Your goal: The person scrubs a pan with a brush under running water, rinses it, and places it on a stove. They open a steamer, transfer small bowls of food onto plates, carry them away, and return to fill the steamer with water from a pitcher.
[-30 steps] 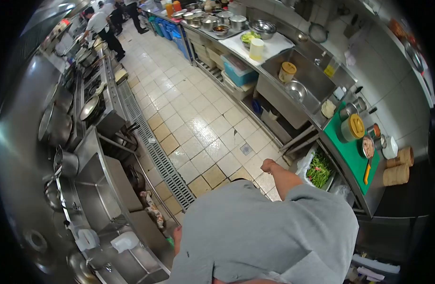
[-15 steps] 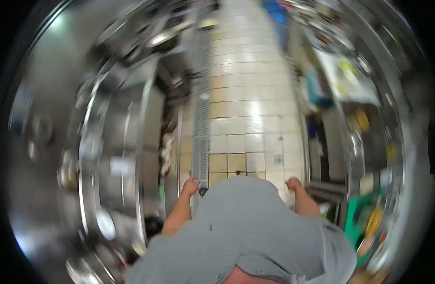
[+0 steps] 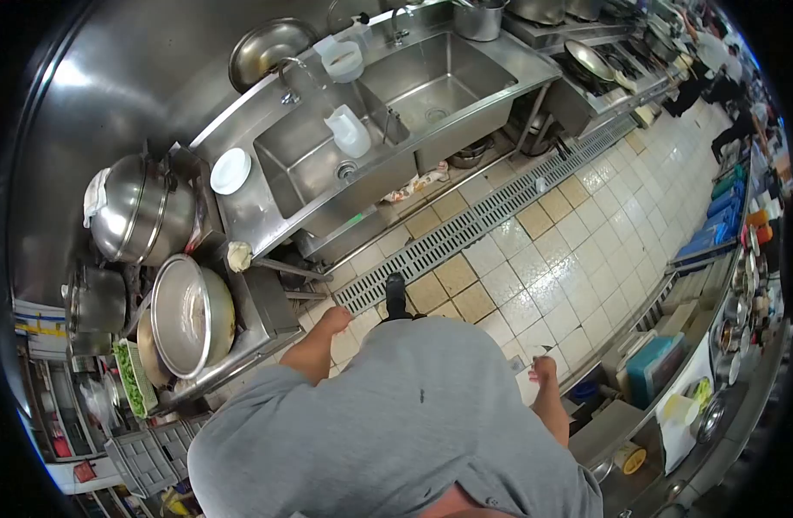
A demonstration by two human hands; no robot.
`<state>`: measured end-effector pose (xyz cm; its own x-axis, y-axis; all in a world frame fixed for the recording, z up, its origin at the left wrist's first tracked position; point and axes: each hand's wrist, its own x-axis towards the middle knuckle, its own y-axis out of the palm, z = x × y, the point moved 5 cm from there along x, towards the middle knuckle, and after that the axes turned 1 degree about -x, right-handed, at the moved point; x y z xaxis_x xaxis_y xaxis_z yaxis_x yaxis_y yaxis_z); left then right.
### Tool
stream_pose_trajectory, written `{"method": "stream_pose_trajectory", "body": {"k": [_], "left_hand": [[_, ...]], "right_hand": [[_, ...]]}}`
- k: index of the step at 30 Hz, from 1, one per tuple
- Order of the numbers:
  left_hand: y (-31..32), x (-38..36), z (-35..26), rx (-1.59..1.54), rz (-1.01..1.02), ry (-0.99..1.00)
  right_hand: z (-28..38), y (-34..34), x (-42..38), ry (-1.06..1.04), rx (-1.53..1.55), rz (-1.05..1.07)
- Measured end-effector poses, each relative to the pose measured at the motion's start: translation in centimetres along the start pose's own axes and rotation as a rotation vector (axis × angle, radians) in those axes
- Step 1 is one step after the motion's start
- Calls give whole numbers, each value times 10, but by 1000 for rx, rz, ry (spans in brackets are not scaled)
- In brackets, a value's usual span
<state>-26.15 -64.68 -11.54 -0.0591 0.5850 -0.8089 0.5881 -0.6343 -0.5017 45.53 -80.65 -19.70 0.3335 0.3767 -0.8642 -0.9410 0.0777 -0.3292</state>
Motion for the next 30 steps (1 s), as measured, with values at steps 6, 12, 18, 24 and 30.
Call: {"method": "stream_pose_trajectory", "body": {"k": [6, 12, 18, 24, 30], "left_hand": [[20, -5, 62, -274, 40, -86], [-5, 123, 84, -30, 82, 232], [-75, 168, 34, 52, -92, 502], [-124, 211, 7, -75, 6, 654], [-140, 180, -58, -483, 271, 172]], "right_hand": [[159, 56, 6, -298, -274, 10], [236, 127, -31, -745, -898, -150], [235, 172, -84, -450, -612, -229], [155, 190, -94, -330, -672, -294], [58, 193, -104, 59, -719, -103]]}}
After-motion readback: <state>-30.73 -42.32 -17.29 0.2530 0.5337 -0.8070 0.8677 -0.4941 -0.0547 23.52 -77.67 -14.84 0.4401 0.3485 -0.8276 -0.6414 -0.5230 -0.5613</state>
